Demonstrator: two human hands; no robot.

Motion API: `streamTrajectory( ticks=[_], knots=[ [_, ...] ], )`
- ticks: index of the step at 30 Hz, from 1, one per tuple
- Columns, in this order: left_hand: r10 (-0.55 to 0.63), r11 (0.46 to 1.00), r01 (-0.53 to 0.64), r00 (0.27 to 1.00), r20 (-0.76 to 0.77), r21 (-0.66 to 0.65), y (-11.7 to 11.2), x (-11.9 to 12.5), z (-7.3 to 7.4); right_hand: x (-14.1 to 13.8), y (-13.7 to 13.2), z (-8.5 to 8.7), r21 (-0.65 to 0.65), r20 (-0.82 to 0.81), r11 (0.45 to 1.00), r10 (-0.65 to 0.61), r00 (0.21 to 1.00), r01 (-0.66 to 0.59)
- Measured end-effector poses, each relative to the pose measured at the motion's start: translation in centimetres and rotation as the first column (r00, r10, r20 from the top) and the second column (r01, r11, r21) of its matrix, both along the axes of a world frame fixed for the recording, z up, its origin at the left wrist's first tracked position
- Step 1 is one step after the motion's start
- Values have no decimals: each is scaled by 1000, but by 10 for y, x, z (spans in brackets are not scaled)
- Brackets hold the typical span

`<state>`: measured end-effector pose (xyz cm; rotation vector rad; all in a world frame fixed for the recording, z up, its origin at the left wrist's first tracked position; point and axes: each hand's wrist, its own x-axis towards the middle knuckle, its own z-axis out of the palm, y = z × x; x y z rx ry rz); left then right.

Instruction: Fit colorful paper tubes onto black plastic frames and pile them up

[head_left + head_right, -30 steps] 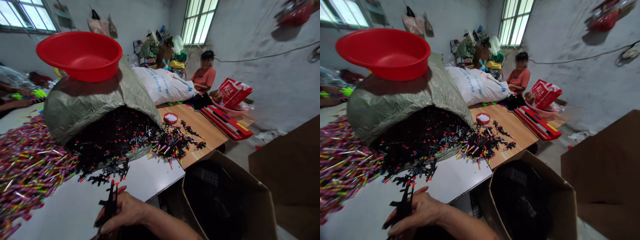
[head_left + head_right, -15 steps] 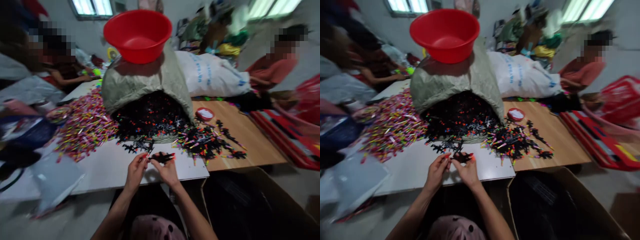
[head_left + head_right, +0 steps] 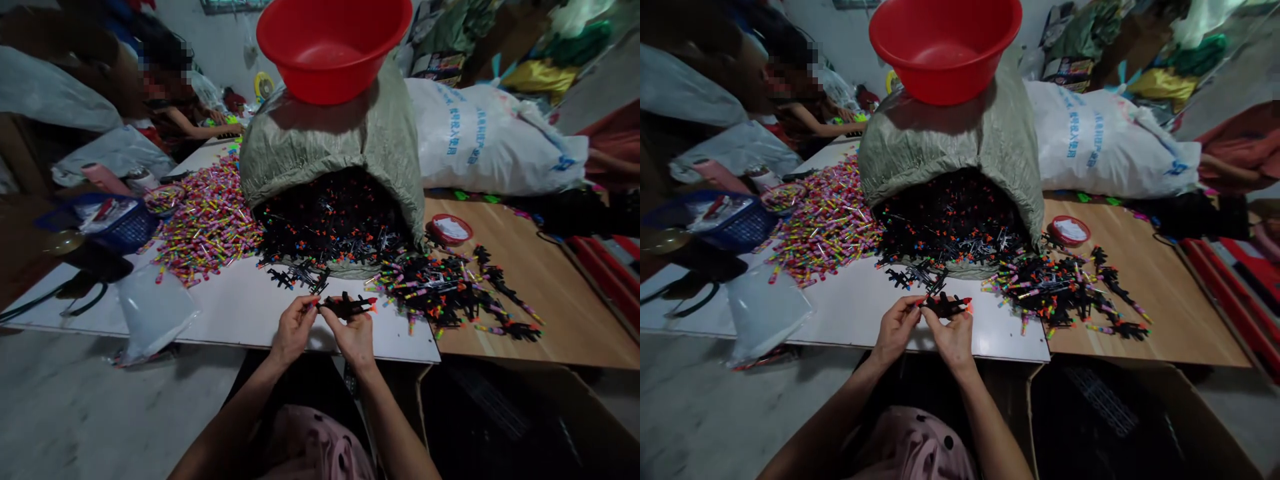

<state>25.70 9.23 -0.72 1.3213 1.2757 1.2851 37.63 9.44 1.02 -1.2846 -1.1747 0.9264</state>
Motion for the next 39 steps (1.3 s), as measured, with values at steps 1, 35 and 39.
streamTrajectory(
  ticks=[1,35,39],
  knots=[
    [29,998,-25,998,-64,63,0,-1,-1,0,-1,0,-16,7,1000,-9,1000,9],
    [71,943,-331,281,-957,-27,141,-178,-8,33,62,-86,-186,968,941,224,110,-281],
    [55,939,-343,245,-968,-34,176,-178,-20,27,56,-85,-222,963,943,251,94,-247]
  ],
)
